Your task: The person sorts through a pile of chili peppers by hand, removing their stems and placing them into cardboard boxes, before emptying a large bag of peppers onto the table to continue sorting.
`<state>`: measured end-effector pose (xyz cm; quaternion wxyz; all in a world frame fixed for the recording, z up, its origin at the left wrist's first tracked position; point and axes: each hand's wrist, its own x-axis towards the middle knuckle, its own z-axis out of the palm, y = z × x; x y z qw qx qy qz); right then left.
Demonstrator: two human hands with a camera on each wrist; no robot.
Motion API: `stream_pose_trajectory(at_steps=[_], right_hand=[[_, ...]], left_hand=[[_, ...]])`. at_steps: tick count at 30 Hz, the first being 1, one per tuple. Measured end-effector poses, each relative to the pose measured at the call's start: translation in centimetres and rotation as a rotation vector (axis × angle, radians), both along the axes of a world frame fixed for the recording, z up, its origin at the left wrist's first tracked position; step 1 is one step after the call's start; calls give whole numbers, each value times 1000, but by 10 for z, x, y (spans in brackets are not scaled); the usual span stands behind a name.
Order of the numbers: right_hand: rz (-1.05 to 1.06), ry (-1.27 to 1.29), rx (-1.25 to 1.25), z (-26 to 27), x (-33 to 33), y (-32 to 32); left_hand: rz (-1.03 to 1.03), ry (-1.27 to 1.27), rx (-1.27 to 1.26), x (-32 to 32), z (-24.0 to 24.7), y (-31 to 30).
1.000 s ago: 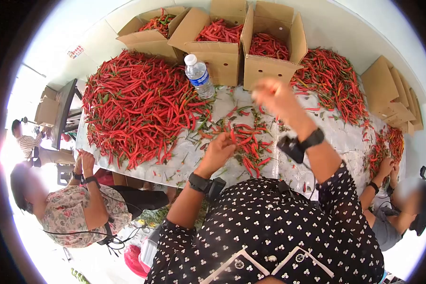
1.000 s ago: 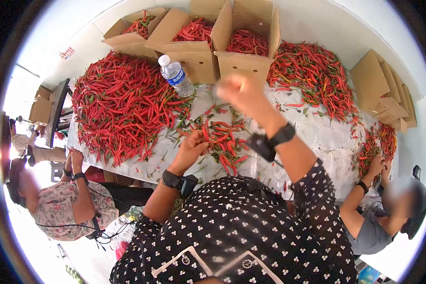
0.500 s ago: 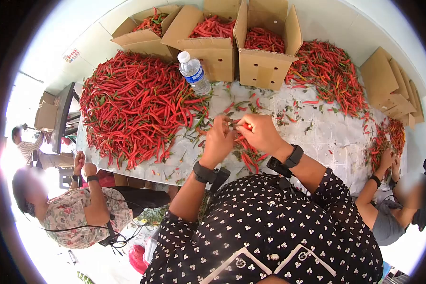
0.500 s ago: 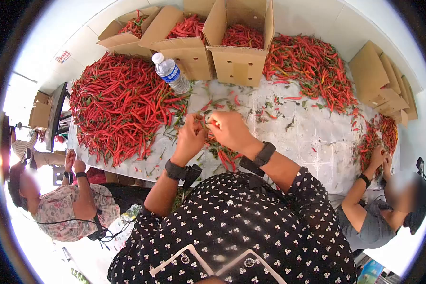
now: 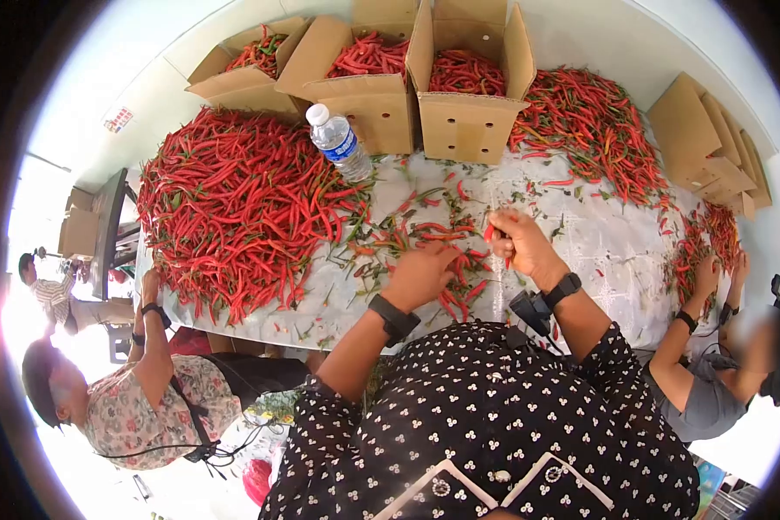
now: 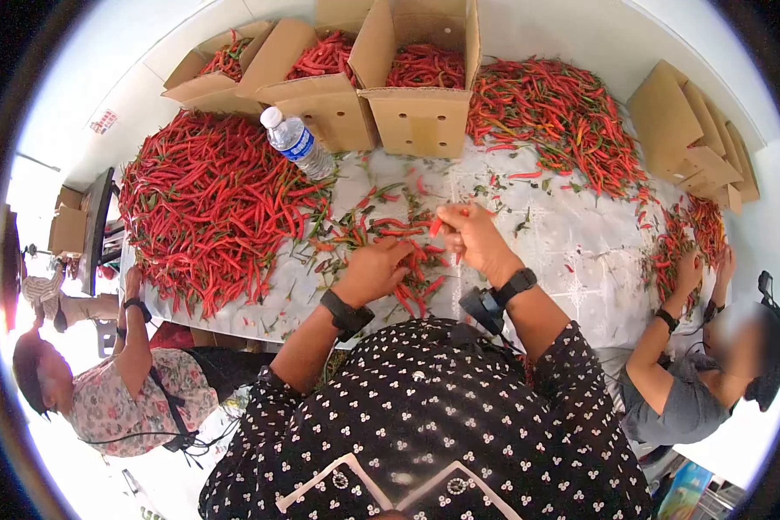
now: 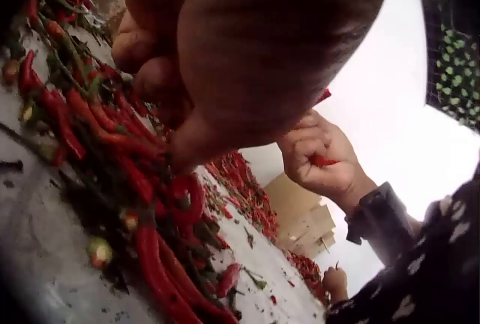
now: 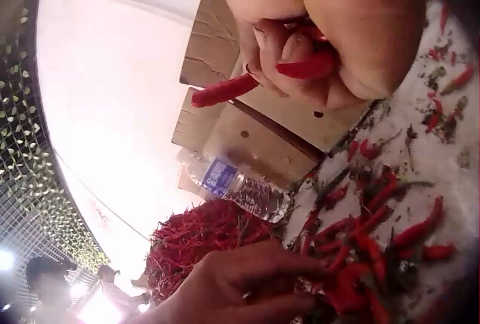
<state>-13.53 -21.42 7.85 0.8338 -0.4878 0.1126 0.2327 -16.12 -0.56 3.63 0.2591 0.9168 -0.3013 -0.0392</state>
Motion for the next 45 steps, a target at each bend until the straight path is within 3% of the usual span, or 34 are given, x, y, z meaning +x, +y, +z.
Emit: stream_pose_trajectory(at_steps=[4, 9, 11, 12, 14, 15, 17, 20, 25, 27, 30, 32, 33, 35, 36, 38, 39, 41, 43, 44, 45], right_hand=[[54, 69, 70, -23, -10, -4], [122, 63, -62, -33, -20, -9], [108, 33, -136, -27, -23, -7], [112, -14, -206, -19, -25, -4], [116, -62, -274, -15, -25, 2], [183, -160, -346, -16, -24, 4], [248, -260, -416, -14, -22, 8], [297, -270, -467, -7, -19, 11], [337, -583, -606, -11, -22, 14], [332, -580, -626, -8, -22, 14], [328, -555, -683, -11, -21, 9], [326, -532, -720, -11, -19, 8], [344, -606, -789, -10, -19, 7], [360, -676, -859, -11, -18, 6], [353, -751, -877, -13, -17, 6], [348, -811, -891, -10, -20, 11], [384, -803, -978, 0, -21, 15], [423, -793, -1062, 0, -18, 15], [373, -527, -705, -13, -13, 6], [372, -520, -704, -6, -13, 1], [352, -305, -451, 9, -13, -5]], left_hand=[[-22, -28, 10, -2, -3, -11], [14, -49, -62, 8, -25, -13], [175, 130, -327, 14, -22, -10], [172, 131, -326, 15, -15, -10], [265, 835, -815, 16, 4, -10], [264, 834, -814, 16, 7, -9], [154, 1075, -854, 16, 11, -8], [125, 1175, -977, 16, 10, -6], [169, 1265, -1009, 14, 17, -1], [166, 1281, -1001, 14, 20, -1], [288, 1158, -884, 12, 27, -2], [176, 838, -622, 10, 29, -2], [176, 845, -620, 9, 26, -2], [108, 501, -416, 11, 25, -3], [105, 506, -414, 10, 28, -5], [156, 153, -201, 5, 34, -9], [155, 159, -200, 6, 30, -8], [283, -152, 69, 9, 26, -4], [275, -159, 54, 7, 34, 5], [270, -165, 40, 3, 38, 10], [132, -222, -38, 0, 33, 14]])
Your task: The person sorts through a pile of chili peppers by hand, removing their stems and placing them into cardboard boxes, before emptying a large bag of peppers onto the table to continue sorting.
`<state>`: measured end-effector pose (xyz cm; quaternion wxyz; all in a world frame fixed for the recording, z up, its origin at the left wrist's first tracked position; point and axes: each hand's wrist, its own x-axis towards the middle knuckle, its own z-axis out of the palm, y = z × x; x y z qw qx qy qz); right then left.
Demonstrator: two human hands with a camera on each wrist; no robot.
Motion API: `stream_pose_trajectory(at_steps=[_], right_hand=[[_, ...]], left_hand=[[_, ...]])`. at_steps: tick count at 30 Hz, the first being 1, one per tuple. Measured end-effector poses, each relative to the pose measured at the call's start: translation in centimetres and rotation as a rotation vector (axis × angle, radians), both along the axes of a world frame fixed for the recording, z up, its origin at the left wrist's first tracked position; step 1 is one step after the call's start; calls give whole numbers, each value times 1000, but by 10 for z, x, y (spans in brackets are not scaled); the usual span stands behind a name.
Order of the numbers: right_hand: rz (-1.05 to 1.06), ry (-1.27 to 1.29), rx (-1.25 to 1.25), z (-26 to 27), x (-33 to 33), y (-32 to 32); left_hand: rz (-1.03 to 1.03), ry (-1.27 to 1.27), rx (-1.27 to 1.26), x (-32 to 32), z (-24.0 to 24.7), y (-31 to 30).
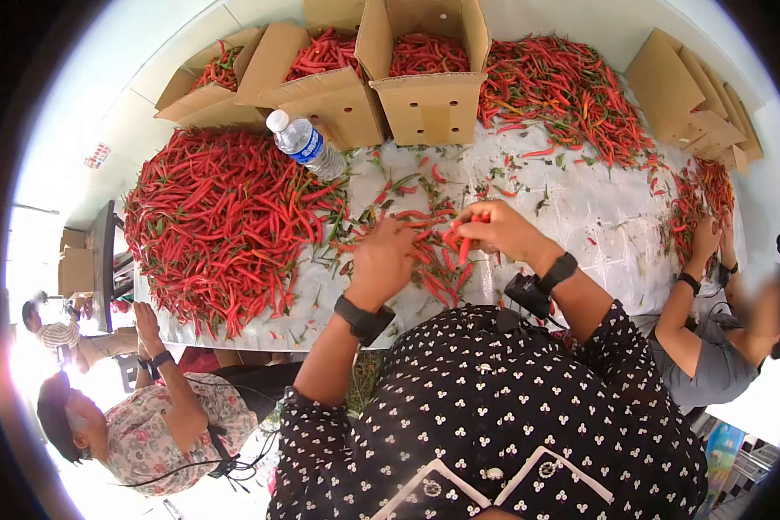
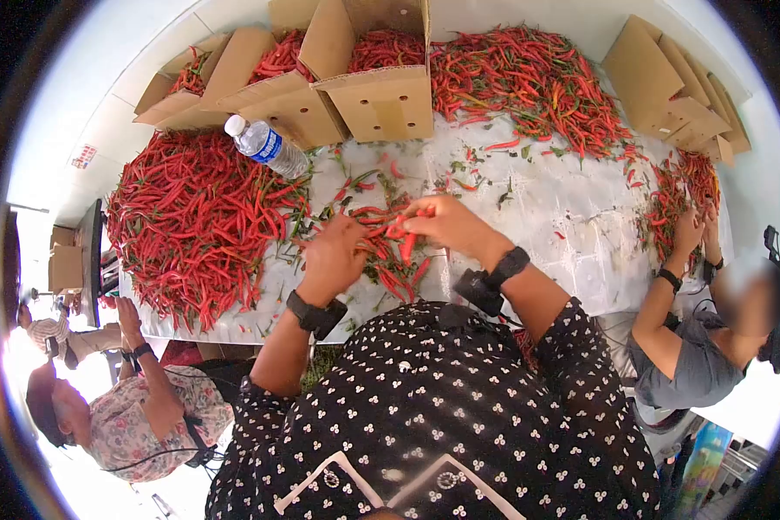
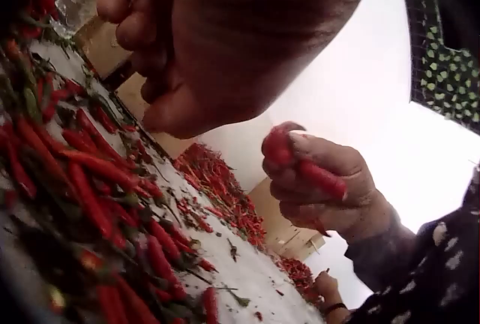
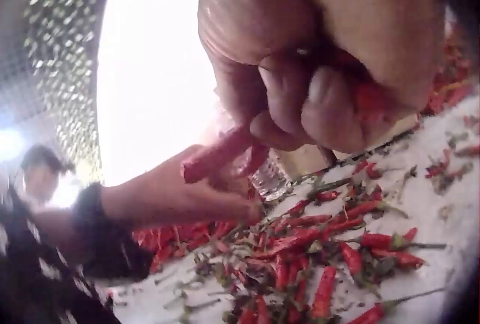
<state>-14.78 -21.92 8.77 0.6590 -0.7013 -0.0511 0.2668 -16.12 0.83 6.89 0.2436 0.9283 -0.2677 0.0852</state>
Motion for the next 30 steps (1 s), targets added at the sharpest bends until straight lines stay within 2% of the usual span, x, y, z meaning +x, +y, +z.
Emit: stream_pose_trajectory(at_steps=[1, 3, 4, 5, 7, 11, 12, 14, 16, 17, 18, 19, 20, 22, 24, 26, 27, 28, 29, 30], right_hand=[[-39, 244, 216, 8, 1, -5], [-78, 284, 269, -4, -1, -10], [-87, 344, 353, -9, -2, -12], [-96, 404, 437, -13, -3, -13], [-128, 433, 473, -25, -6, -15], [-177, 503, 638, -34, -14, -17], [-183, 497, 637, -36, -14, -19], [-78, 469, 705, -39, -16, -23], [-109, 478, 722, -36, -19, -24], [-132, 488, 740, -34, -20, -23], [-132, 487, 740, -36, -20, -24], [-93, 441, 732, -41, -21, -24], [-53, 395, 722, -41, -21, -23], [-42, 388, 703, -41, -20, -20], [-33, 381, 685, -37, -18, -17], [-121, 349, 621, -32, -15, -18], [-122, 349, 621, -33, -14, -19], [-150, 286, 396, -33, -13, -21], [-177, 220, 169, -33, -13, -23], [-111, 215, -23, -33, -13, -27]], left_hand=[[2, 1, 1, -5, -7, 2], [-331, 88, 17, -19, -14, 2], [-380, 138, 119, -25, -16, 2], [-381, 138, 118, -28, -19, 1], [-402, 108, 174, -30, -34, -1], [-295, 94, 167, -24, -43, -6], [-251, 107, 91, -21, -42, -6], [-217, 123, 11, -16, -39, -7], [-85, 262, -184, -12, -34, -6], [-87, 261, -184, -9, -33, -5], [-70, 383, -272, -8, -33, -4], [-51, 506, -360, -6, -32, -3], [-50, 504, -360, -6, -27, -6], [-47, 975, -663, -7, -14, -14], [-33, 978, -632, -3, -14, -16], [-24, 985, -600, 2, -17, -14], [17, 1038, -733, 6, -24, -10], [59, 1089, -866, 8, -28, -6], [55, 1089, -865, 9, -29, -4], [79, 1106, -958, 7, -29, -1]])
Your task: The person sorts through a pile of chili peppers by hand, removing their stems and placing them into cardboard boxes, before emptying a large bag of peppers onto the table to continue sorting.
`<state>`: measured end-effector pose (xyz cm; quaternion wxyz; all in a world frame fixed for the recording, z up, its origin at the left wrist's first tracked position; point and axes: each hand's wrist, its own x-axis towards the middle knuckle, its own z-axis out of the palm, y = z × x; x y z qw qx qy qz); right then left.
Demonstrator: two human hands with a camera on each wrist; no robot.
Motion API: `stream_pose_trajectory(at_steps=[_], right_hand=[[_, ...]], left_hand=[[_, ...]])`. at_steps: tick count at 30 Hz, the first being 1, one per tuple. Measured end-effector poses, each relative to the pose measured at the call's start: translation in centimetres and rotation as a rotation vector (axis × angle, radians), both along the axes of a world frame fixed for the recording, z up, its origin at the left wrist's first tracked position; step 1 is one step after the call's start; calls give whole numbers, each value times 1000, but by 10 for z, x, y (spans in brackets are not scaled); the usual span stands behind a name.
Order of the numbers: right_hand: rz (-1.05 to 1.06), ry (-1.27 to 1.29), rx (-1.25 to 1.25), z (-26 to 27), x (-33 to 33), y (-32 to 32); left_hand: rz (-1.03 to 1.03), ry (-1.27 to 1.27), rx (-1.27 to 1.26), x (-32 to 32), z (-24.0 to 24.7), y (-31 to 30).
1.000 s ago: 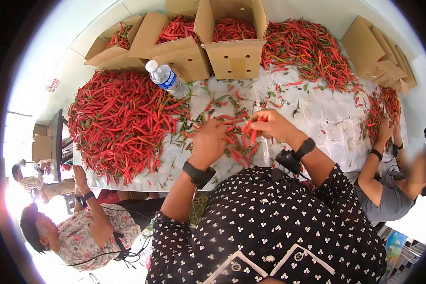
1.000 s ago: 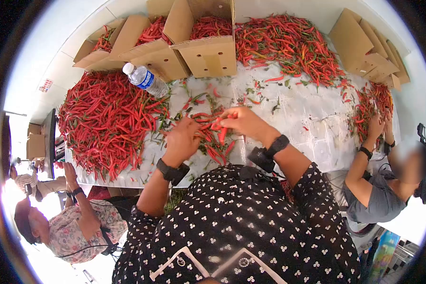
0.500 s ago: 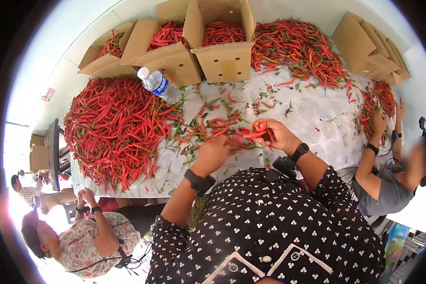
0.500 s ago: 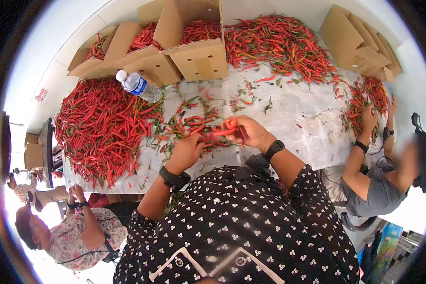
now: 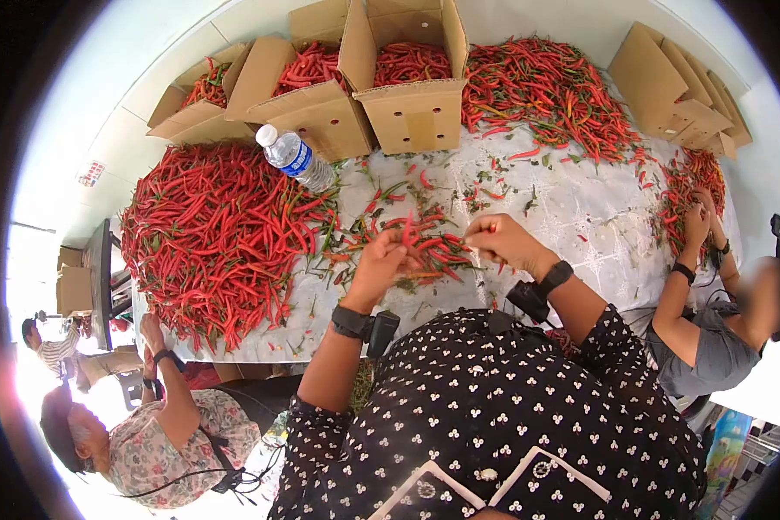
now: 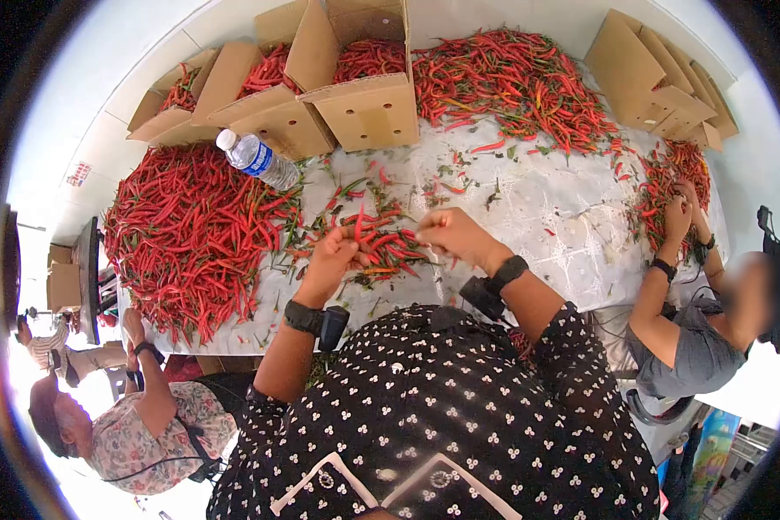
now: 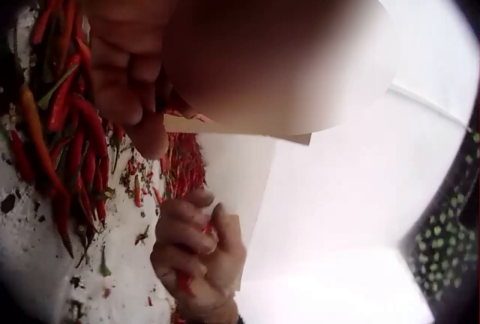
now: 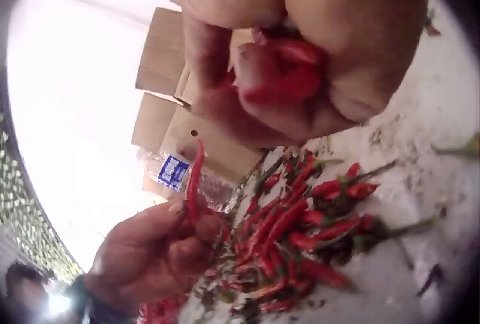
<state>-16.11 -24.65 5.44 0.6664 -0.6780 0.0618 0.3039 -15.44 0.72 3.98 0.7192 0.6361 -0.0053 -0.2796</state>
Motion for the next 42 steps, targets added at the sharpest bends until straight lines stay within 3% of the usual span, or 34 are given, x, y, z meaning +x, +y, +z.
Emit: stream_pose_trajectory(at_steps=[1, 3, 8, 13, 15, 16, 18, 24, 26, 27, 29, 30, 31, 33, 34, 36, 37, 39, 42], right_hand=[[-1, 2, 1, -6, -1, 1], [242, -536, -326, -13, -6, 12], [544, -672, -742, -18, -7, 42], [631, -761, -900, -25, -4, 58], [486, -762, -604, -26, 2, 52], [493, -765, -604, -26, 5, 48], [301, -649, -429, -4, 7, 45], [392, -656, -450, 8, 7, 54], [371, -635, -431, 3, 7, 55], [347, -612, -413, 0, 6, 55], [302, -646, -378, -10, 4, 59], [253, -677, -346, -13, 5, 61], [258, -682, -343, -14, 7, 59], [243, -204, -334, 2, 11, 57], [254, -209, -330, -2, 12, 53], [80, -34, 115, -8, 17, 45], [108, -38, 124, -6, 18, 46], [-87, 166, 192, 20, 16, 54], [-21, 105, 162, 11, 18, 63]], left_hand=[[55, 38, -68, -2, -1, 2], [50, 70, -62, -5, -9, 5], [23, 103, -77, -8, -8, 3], [12, 114, -148, -9, -7, 4], [13, 99, -129, -8, -4, 5], [42, 102, -112, -9, -3, 6], [75, 106, -97, -11, 0, 5], [-57, -125, 116, -10, 20, -16], [-83, -361, 346, -9, 16, -16], [-77, -361, 349, -10, 16, -17], [-89, -879, 729, -13, 15, -21], [-7, -1028, 689, -15, 11, -26], [-1, -1029, 693, -16, 11, -27], [-8, -1063, 892, -17, 17, -25], [30, -986, 849, -12, 15, -22], [35, -840, 837, -5, 15, -16], [31, -695, 808, -2, 15, -12], [40, -678, 744, 2, 4, -10], [-42, -750, 694, -1, 6, -20]])
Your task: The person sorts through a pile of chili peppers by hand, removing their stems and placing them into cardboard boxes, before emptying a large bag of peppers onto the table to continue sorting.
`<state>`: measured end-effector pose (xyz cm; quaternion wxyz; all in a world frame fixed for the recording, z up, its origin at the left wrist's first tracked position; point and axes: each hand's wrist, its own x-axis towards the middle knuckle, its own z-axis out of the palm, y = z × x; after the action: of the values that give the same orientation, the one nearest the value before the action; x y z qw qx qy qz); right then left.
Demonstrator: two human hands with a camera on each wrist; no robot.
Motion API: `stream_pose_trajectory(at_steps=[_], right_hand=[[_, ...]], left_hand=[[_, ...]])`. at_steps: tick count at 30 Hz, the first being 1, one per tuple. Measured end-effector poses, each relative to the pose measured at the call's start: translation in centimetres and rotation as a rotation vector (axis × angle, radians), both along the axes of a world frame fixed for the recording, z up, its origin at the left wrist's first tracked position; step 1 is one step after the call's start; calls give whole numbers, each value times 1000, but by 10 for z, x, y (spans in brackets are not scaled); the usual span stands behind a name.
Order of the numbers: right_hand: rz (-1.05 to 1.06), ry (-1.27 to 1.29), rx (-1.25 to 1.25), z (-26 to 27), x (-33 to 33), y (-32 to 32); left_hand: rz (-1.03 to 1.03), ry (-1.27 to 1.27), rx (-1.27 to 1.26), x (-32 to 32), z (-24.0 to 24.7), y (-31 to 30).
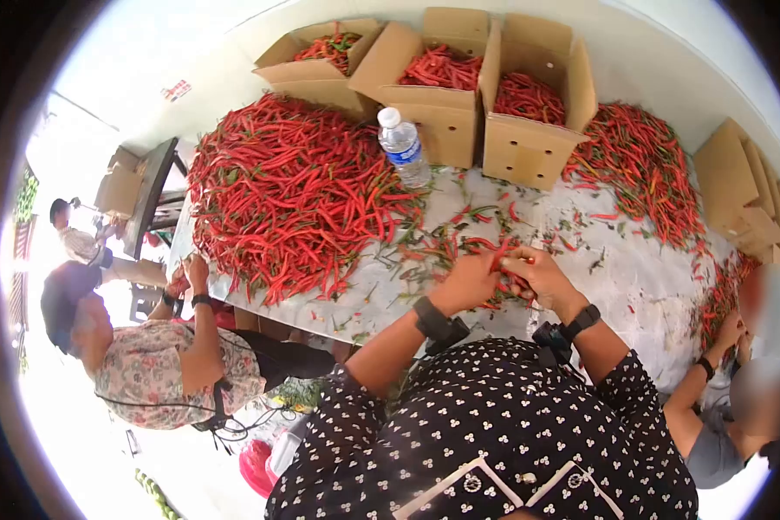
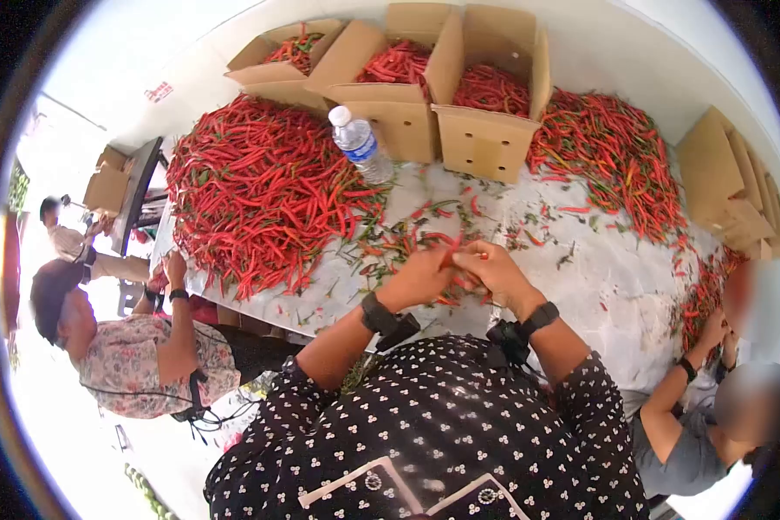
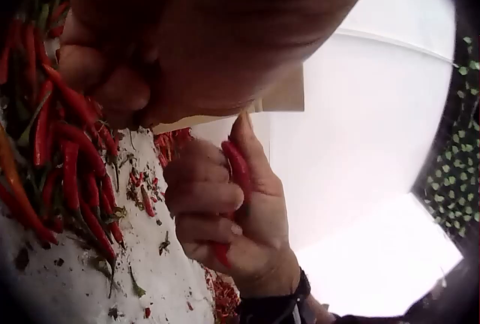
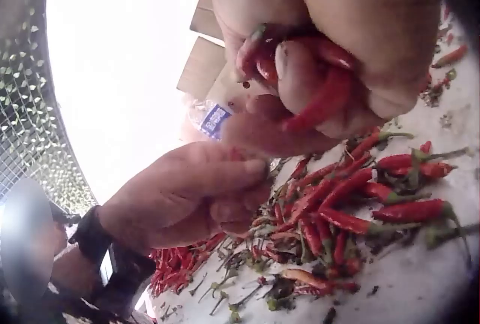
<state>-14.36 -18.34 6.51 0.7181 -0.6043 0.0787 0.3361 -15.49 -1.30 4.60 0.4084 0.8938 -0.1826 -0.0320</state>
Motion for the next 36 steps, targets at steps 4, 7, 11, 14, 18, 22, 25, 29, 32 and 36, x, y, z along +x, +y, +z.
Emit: stream_pose_trajectory(at_steps=[4, 7, 11, 14, 18, 22, 25, 29, 32, 36], right_hand=[[-72, -26, -16, -2, 3, 2], [-85, -56, -20, -4, 6, -5], [-46, -292, -95, -3, 3, -3], [-107, -592, -141, 5, 1, 8], [-282, -173, 396, 12, 15, -22], [-280, -1, 461, -13, 17, -56], [-305, 152, 482, -15, 5, -54], [-255, 131, 403, -37, -3, -52], [-217, 44, 233, -30, -8, -52], [-180, -11, 73, -18, -13, -47]], left_hand=[[-72, 52, -137, -4, 0, -2], [-132, 101, -139, -2, 1, 3], [-56, 118, -177, -1, -2, 0], [93, 50, -138, 8, 3, -1], [312, 234, -147, 23, 14, 30], [108, -150, 78, 16, 4, 42], [-40, -231, 122, 8, -16, 23], [-79, -194, 343, 3, -26, -9], [-79, -178, 286, 10, -30, -11], [24, 70, 17, 17, -19, -6]])
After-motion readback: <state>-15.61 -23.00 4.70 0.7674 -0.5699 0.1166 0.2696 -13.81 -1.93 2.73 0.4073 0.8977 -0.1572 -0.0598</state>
